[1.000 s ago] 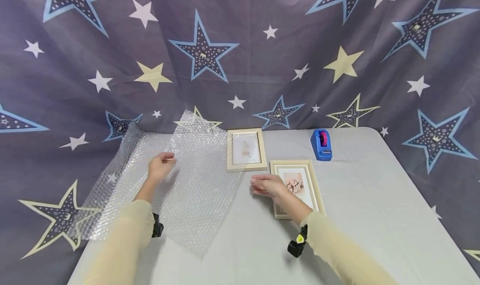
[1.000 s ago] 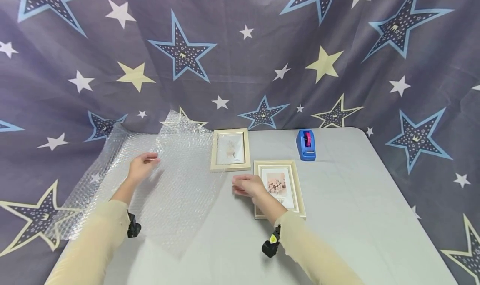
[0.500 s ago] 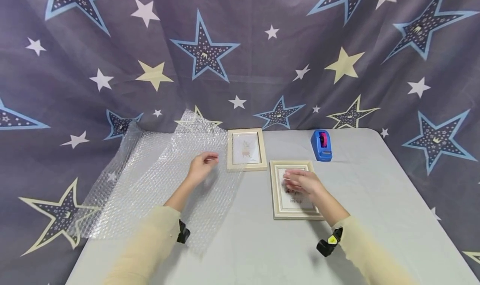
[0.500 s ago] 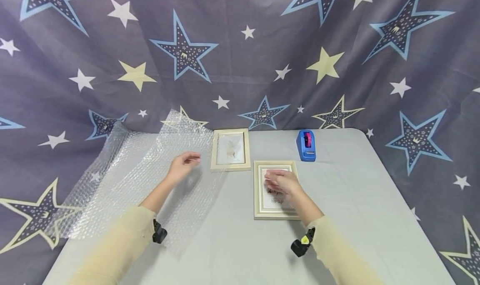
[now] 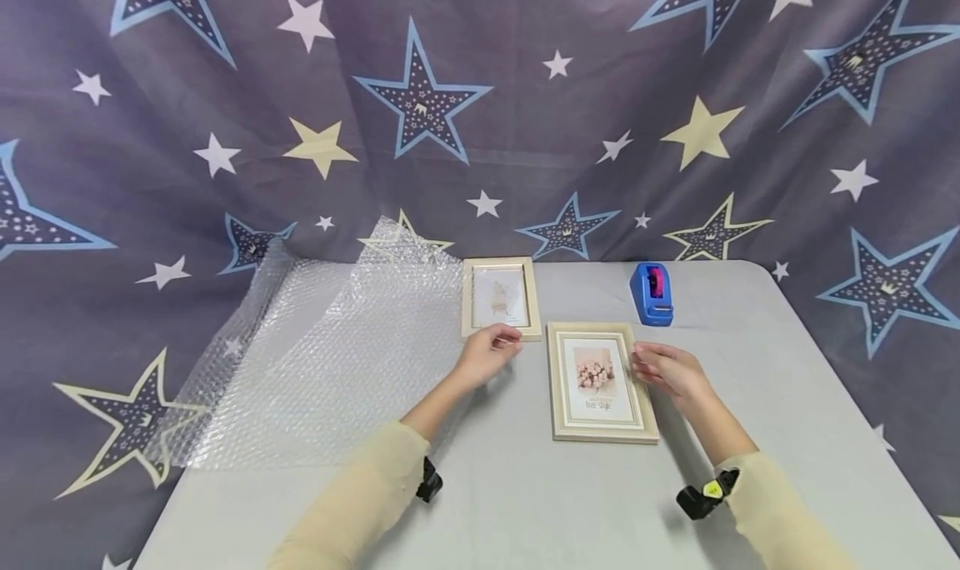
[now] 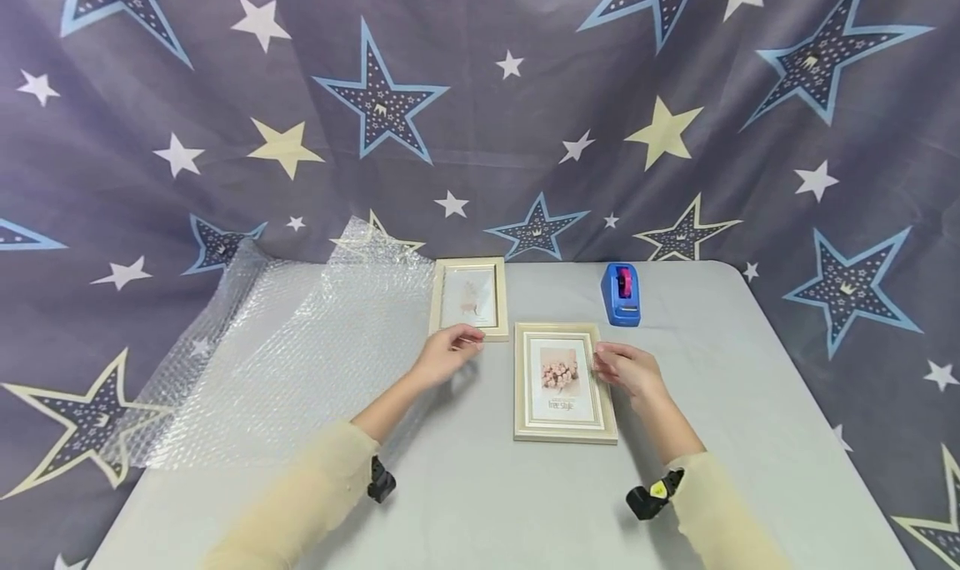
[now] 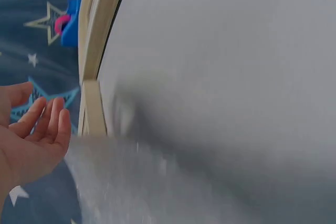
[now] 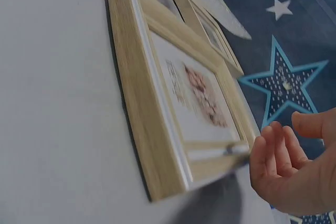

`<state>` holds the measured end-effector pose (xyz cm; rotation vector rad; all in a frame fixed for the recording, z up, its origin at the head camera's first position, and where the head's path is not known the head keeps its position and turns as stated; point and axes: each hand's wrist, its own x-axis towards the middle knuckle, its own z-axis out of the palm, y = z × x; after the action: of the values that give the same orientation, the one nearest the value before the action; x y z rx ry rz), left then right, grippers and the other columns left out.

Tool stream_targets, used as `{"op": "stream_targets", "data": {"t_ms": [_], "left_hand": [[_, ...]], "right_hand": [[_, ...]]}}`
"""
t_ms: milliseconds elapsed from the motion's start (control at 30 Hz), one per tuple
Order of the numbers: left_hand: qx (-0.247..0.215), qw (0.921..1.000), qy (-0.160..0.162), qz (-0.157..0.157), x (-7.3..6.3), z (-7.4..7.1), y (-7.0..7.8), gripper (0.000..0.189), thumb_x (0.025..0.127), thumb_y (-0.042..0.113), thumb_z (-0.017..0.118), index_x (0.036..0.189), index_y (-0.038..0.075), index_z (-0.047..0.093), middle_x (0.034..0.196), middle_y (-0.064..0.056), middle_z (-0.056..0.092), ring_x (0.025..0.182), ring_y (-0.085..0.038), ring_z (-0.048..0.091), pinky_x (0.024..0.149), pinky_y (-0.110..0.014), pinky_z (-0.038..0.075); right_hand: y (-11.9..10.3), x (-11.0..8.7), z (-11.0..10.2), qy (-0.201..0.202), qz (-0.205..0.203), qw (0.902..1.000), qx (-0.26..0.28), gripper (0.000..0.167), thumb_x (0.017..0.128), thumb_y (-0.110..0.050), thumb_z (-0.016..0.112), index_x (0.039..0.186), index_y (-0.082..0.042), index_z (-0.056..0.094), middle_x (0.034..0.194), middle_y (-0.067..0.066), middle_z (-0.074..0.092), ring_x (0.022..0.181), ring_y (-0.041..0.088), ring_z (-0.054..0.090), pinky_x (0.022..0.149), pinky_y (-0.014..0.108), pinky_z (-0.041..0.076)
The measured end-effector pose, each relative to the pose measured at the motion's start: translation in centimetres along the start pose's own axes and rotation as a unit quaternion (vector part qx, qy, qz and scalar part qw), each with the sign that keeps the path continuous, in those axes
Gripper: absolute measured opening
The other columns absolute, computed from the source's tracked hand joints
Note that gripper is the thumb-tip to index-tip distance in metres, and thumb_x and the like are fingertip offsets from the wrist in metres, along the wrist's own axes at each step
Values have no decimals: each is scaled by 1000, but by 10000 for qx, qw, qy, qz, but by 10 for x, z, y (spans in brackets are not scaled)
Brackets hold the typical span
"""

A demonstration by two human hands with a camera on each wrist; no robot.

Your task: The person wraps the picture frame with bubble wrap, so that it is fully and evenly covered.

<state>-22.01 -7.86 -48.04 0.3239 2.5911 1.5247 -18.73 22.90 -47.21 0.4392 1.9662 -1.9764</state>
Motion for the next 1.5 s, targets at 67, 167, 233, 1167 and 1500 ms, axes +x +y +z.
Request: {"op": "stream_targets", "data": {"t_ms": [67,167,233,1167,1500], "left_hand": [[14,9999,-107,84,1,10,0,23,90,12,64,108,-1,66,105,-16,71,94,-27,68,78,-25,56],[-12,9996,-217,174,3,24,0,23,89,9,64,108,-3,66,104,-18,71,93,-28,69,76,-21,56],[-88,9995,-265,164,4,32,0,23,88,7,63,108,-5,66,104,-20,71,93,-30,69,76,-21,57],[281,9976,71,-632,2,70,6,11,82,1,68,93,-2,67,85,-13,72,72,-13,64,61,-16,50],[-141,9955,418,-836,0,73,10,22,81,-2,68,103,-1,67,93,-11,71,81,-15,69,70,-17,57]], "right_hand": [[2,0,-6,28,-7,10000,41,56,98,-14,53,141,14,32,77,-18,68,74,-4,66,72,13,57],[5,0,-13,83,30,10000,6,56,98,-14,52,142,14,31,75,-18,68,73,-5,65,72,12,57],[7,0,-16,119,52,9999,-33,57,98,-14,52,142,14,31,75,-19,67,73,-5,65,72,12,57],[28,6,-17,652,-139,9845,-1625,47,92,-13,63,130,13,52,120,22,67,74,-7,64,73,17,59],[29,5,-18,642,40,9940,-885,56,91,-16,65,138,8,45,100,-9,72,75,-11,61,73,11,56]]}}
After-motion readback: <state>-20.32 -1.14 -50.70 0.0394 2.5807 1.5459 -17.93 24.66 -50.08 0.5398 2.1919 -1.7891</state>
